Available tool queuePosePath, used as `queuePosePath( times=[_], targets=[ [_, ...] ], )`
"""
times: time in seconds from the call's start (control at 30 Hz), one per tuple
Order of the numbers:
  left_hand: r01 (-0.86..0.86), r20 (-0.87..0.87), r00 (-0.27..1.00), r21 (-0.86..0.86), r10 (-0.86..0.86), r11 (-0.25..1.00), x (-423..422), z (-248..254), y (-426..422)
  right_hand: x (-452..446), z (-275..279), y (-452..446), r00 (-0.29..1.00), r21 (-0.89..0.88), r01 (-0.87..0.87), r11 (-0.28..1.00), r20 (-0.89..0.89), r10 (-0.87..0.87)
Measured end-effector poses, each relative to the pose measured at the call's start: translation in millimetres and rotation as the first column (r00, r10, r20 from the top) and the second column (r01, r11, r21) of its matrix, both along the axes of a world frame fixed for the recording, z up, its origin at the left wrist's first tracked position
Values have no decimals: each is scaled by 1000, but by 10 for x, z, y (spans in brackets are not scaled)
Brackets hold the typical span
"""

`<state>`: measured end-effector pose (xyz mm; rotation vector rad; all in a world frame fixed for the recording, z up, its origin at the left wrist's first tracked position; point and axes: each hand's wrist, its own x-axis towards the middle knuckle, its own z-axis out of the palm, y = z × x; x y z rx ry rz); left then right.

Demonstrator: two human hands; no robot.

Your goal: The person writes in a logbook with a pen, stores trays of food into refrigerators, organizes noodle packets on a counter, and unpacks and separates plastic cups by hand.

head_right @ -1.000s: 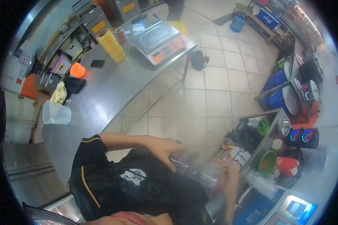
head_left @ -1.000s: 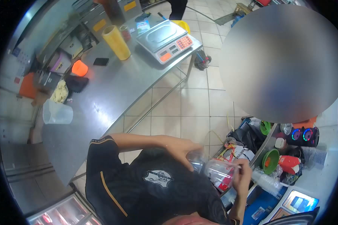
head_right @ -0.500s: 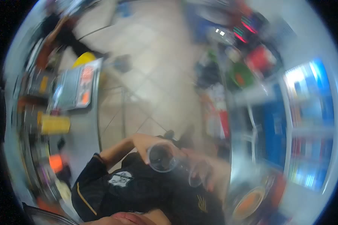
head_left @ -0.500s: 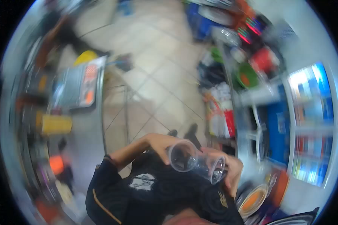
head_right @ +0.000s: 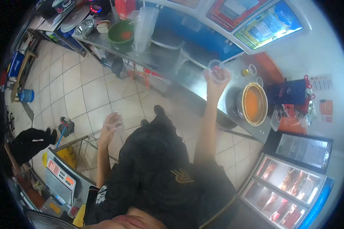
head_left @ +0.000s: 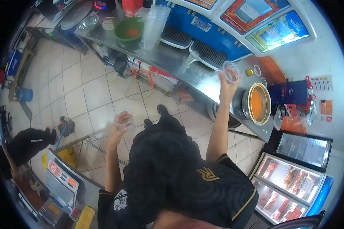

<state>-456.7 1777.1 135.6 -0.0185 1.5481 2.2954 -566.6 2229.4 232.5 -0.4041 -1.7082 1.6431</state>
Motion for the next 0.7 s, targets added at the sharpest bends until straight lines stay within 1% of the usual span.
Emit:
queuePosePath(
  times=[0.07,0.1,0.13,0.17,0.2,0.23,0.27,0.3,0.37,0.4,0.47,0.53,0.57,0.67,0.7],
  targets=[
    [-140,43,987,-209,152,968,129,-527,-176,-586,-285,433,983,159,180,971,-62,-172],
    [-143,99,980,-257,173,956,279,-818,-215,-776,-352,628,940,392,330,859,-51,-338],
    [-165,147,965,-313,219,935,451,-1106,-301,-1068,-440,812,878,588,427,687,-90,-470],
    [-212,191,935,-378,300,901,660,-1284,-465,-1287,-663,1059,829,577,494,650,-87,-552],
    [-176,239,914,-498,329,849,866,-1330,-530,-1357,-574,1070,729,775,493,396,-119,-674],
    [-140,293,877,-602,380,786,1074,-1362,-552,-1612,-940,1507,651,860,501,96,-301,-697],
    [-161,329,833,-625,446,764,1344,-1516,-597,-1617,-769,1341,786,566,582,584,-206,-583],
    [-176,363,791,-637,493,751,1585,-1652,-618,-1706,-831,1445,767,576,604,551,-233,-597],
    [-241,437,628,-678,644,695,2063,-1667,-544,-1924,-987,1678,728,593,646,481,-287,-623],
    [-247,474,560,-687,679,683,2211,-1670,-429,-2020,-1139,1859,719,557,679,478,-370,-589],
    [-274,507,475,-692,720,668,2531,-1750,-267,-2129,-1140,1843,711,485,700,524,-402,-578],
    [-299,557,406,-668,724,682,2762,-1963,-168,-2141,-1155,1925,745,538,662,523,-387,-544],
    [-328,546,338,-695,767,640,2727,-1823,-27,-2158,-1205,1987,759,562,644,519,-381,-528],
    [-381,469,474,-654,745,654,2420,-1654,25,-2244,-1651,2227,791,632,596,495,-357,-497],
    [-322,382,587,-699,714,639,2172,-1543,-20,-2309,-1582,2105,792,627,596,501,-360,-493]
  ],
)
